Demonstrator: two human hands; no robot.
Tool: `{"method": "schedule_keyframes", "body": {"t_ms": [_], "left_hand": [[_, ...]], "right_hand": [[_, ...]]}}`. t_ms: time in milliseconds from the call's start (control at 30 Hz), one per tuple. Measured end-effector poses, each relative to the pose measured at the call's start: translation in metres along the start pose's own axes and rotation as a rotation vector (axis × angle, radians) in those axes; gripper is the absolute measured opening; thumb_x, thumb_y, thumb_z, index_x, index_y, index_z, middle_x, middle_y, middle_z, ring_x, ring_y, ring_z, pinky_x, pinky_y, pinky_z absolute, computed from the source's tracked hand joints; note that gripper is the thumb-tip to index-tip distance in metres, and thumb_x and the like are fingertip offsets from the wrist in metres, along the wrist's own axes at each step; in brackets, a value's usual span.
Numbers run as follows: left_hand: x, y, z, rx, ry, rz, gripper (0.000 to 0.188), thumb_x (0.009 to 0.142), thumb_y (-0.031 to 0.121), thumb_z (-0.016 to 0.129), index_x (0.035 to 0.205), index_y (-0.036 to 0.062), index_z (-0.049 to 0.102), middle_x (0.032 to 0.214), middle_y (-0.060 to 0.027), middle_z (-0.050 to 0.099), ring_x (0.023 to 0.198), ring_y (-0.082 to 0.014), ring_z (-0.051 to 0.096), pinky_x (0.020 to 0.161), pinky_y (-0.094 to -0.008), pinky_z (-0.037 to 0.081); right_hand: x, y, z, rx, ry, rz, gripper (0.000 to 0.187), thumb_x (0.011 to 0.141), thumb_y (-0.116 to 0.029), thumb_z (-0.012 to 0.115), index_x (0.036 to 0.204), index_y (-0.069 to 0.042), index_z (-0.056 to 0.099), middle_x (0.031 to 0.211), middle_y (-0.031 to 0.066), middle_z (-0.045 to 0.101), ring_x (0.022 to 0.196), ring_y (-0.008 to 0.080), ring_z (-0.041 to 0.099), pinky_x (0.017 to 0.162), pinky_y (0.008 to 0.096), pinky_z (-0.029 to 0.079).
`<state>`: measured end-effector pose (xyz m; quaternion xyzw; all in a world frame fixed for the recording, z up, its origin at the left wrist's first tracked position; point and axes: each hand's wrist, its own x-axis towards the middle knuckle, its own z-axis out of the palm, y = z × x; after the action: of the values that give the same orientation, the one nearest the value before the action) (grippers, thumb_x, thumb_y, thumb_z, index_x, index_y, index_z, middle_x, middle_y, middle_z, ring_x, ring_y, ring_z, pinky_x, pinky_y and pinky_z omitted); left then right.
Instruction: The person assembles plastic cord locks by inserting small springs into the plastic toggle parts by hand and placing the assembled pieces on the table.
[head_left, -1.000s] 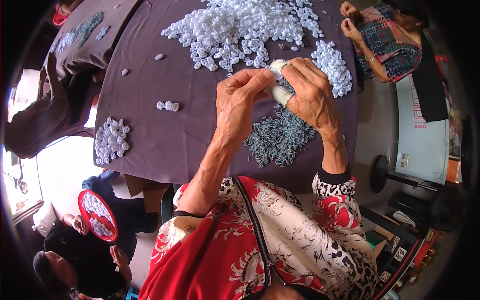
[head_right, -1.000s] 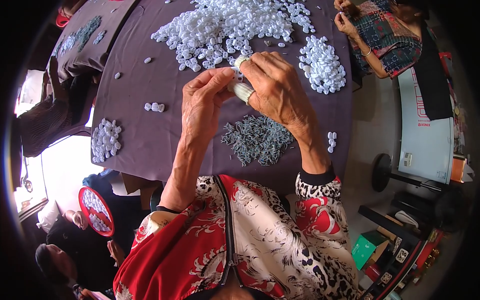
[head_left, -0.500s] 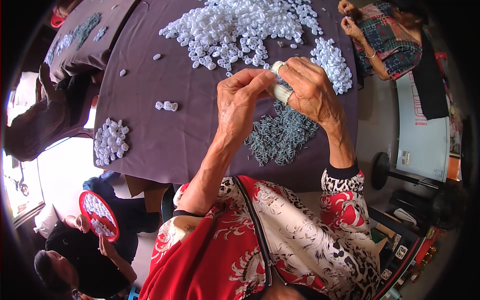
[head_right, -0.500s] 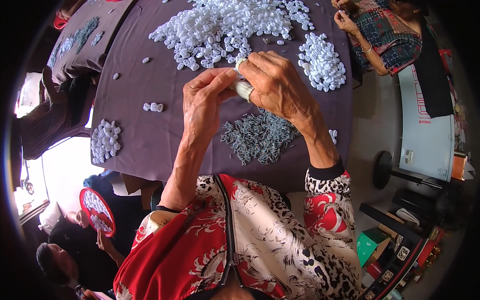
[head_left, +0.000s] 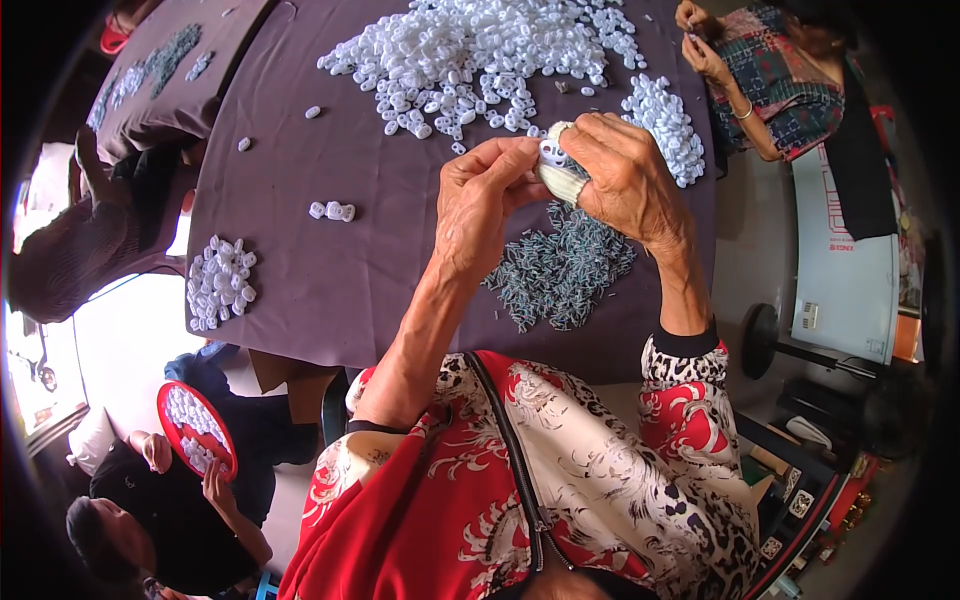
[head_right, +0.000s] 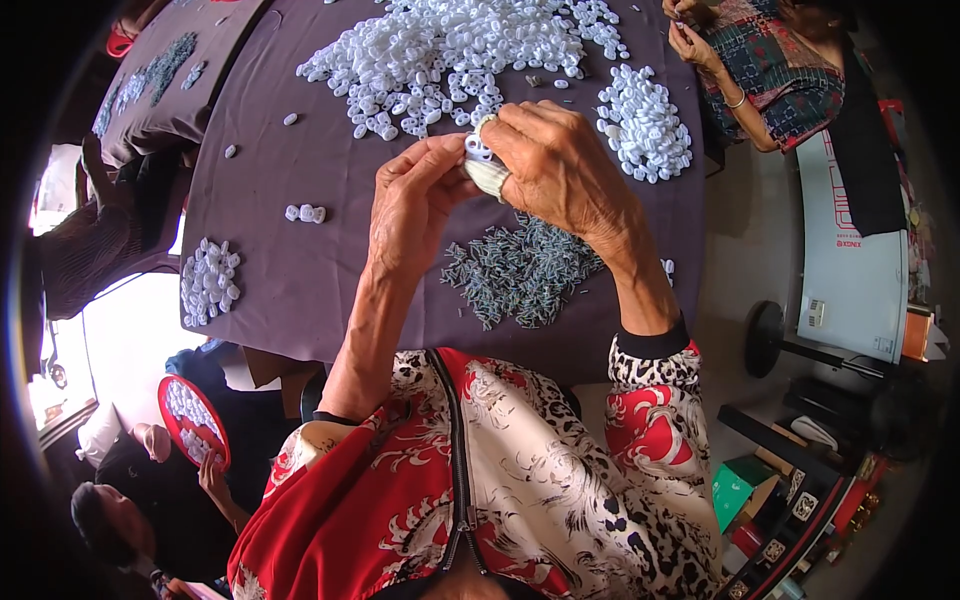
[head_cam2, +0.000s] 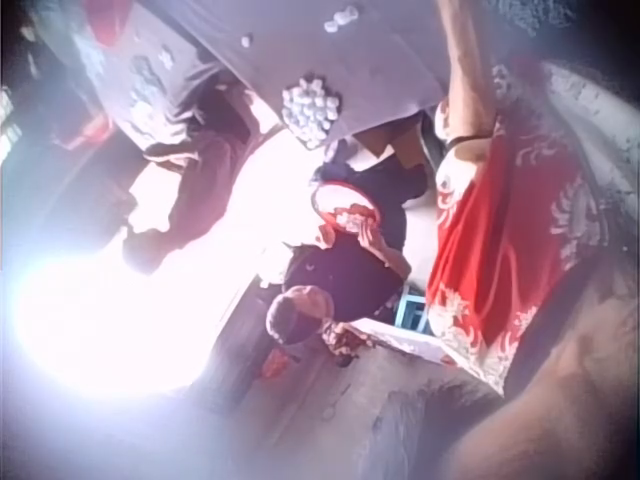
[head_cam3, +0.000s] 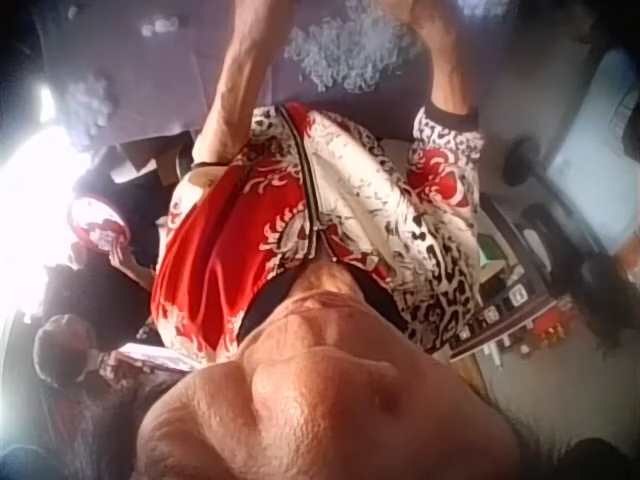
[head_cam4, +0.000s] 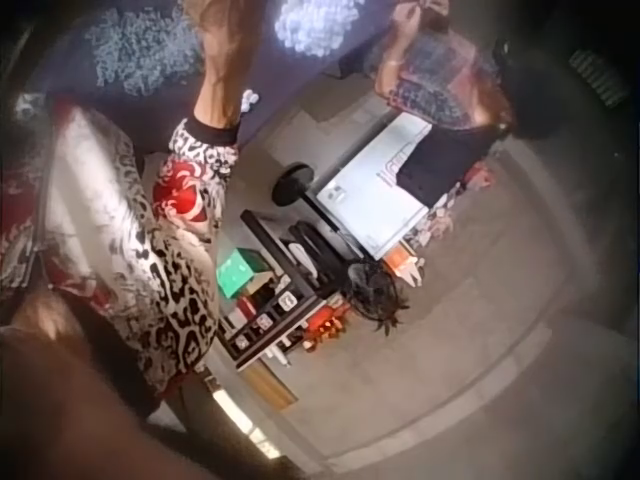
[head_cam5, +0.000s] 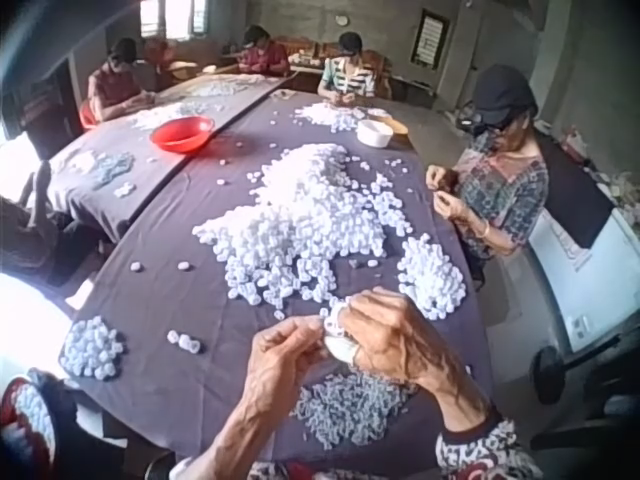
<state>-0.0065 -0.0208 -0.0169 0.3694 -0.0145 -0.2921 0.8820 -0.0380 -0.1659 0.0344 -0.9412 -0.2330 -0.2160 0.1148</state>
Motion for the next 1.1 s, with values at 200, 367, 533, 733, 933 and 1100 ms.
{"method": "schedule_keyframes", "body": {"t_ms": [200,367,533,733,933,1100], "left_hand": [[-0.001,-0.001,0.002,0.088,0.030,0.037,0.018,0.080,0.014,0.061,0.084,-0.0032,0.062,0.072,-0.0032,0.057,0.065,-0.0094,0.055,0.063,-0.0228,0.049],[-0.002,-0.002,0.002,0.134,0.045,0.064,0.017,0.080,0.013,0.061,0.084,-0.0033,0.062,0.072,-0.0035,0.058,0.065,-0.0093,0.056,0.064,-0.0225,0.049],[-0.003,-0.004,0.003,0.143,0.063,0.071,0.017,0.079,0.012,0.061,0.084,-0.0040,0.062,0.075,-0.0054,0.060,0.066,-0.0101,0.056,0.063,-0.0236,0.049],[-0.001,-0.009,0.002,0.126,0.088,0.069,0.018,0.078,0.012,0.061,0.084,-0.0047,0.062,0.075,-0.0068,0.061,0.067,-0.0112,0.057,0.063,-0.0243,0.049],[0.003,-0.013,-0.002,0.077,0.072,0.059,0.018,0.078,0.012,0.061,0.084,-0.0049,0.062,0.075,-0.0076,0.061,0.067,-0.0118,0.057,0.064,-0.0248,0.050],[0.005,-0.003,-0.013,0.159,0.093,0.052,0.020,0.078,0.013,0.061,0.085,-0.0052,0.062,0.073,-0.0071,0.060,0.066,-0.0111,0.056,0.063,-0.0239,0.049]], "right_hand": [[-0.001,0.002,0.000,0.033,-0.037,0.000,0.021,0.060,-0.004,0.064,0.076,0.002,0.052,0.069,0.0107,0.050,0.064,0.0271,0.053,0.054,0.0364,0.043],[-0.002,0.003,0.004,0.031,-0.046,-0.001,0.020,0.060,-0.005,0.064,0.075,0.002,0.052,0.067,0.0102,0.048,0.063,0.0267,0.052,0.054,0.0367,0.042],[-0.003,0.007,0.007,0.053,-0.023,-0.032,0.020,0.060,-0.006,0.064,0.073,0.001,0.051,0.066,0.0098,0.047,0.062,0.0270,0.051,0.054,0.0373,0.041],[-0.006,0.012,0.012,0.061,-0.038,-0.053,0.019,0.058,-0.005,0.062,0.071,0.001,0.050,0.066,0.0100,0.047,0.061,0.0271,0.051,0.054,0.0369,0.041],[-0.007,0.018,0.016,0.071,-0.050,-0.099,0.019,0.057,-0.003,0.061,0.072,0.000,0.051,0.066,0.0101,0.047,0.061,0.0275,0.051,0.053,0.0365,0.042],[-0.003,0.012,0.028,0.117,0.018,-0.016,0.023,0.063,-0.010,0.067,0.077,0.000,0.051,0.067,0.0094,0.051,0.060,0.0267,0.052,0.053,0.0353,0.043]]}}
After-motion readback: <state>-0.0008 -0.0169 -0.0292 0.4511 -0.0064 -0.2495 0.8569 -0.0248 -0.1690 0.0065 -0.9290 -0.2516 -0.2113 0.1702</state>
